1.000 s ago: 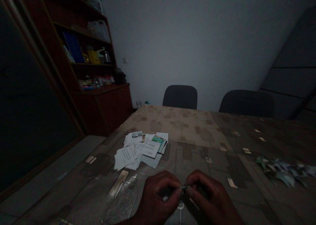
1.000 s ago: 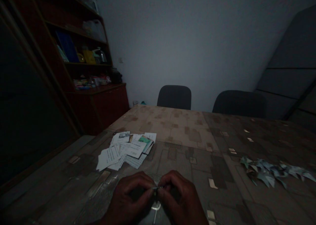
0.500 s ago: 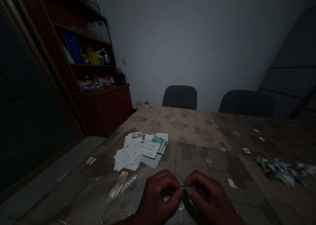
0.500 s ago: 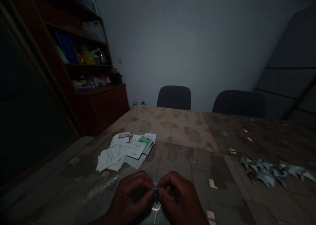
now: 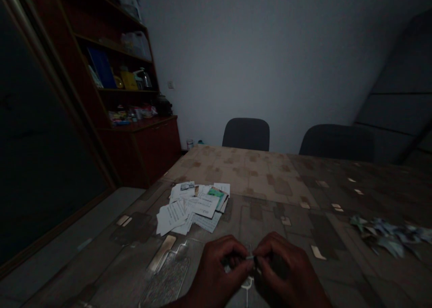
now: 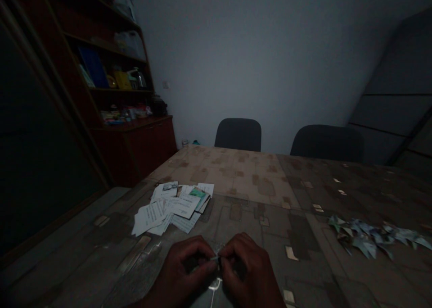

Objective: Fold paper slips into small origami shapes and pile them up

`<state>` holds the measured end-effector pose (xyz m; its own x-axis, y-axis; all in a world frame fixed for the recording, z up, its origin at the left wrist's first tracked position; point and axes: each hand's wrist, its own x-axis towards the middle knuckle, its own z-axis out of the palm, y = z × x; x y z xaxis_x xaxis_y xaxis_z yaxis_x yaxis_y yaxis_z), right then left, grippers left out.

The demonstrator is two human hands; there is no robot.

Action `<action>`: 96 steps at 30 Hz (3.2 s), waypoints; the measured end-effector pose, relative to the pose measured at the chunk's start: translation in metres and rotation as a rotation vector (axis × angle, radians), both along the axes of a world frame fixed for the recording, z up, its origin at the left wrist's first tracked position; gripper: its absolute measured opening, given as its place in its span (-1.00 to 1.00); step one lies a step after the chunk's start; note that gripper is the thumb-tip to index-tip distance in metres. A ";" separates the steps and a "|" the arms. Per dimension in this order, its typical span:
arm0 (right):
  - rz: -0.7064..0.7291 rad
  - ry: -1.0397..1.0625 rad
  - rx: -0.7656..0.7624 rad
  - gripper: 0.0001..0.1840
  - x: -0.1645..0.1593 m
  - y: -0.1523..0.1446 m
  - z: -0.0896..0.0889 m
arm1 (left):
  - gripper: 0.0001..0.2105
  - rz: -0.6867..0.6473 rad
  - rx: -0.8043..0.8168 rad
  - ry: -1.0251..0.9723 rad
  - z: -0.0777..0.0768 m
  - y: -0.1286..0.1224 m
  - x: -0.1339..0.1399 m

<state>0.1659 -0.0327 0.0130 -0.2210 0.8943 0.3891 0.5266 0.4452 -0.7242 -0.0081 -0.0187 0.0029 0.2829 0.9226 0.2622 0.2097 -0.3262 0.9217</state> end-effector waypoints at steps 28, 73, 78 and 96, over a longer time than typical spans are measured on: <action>-0.092 0.087 -0.185 -0.87 -0.011 -0.004 -0.007 | -0.90 0.003 -0.069 0.061 -0.006 0.001 -0.001; 0.016 0.230 -0.225 -0.76 0.007 0.008 -0.018 | -0.75 -0.192 -0.884 -0.339 -0.007 0.023 -0.004; 0.104 0.126 -0.085 -0.91 0.008 0.009 -0.020 | -0.73 -0.231 -0.914 -0.334 -0.006 0.021 -0.004; -0.060 0.366 -0.370 -0.81 0.002 0.002 -0.034 | -0.85 -0.087 -0.380 -0.326 -0.007 0.010 -0.002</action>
<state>0.1683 -0.0310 -0.0206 -0.0738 0.9935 0.0869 0.2264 0.1016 -0.9687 -0.0105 -0.0086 -0.0042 0.3221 0.9467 0.0000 -0.1220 0.0415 0.9917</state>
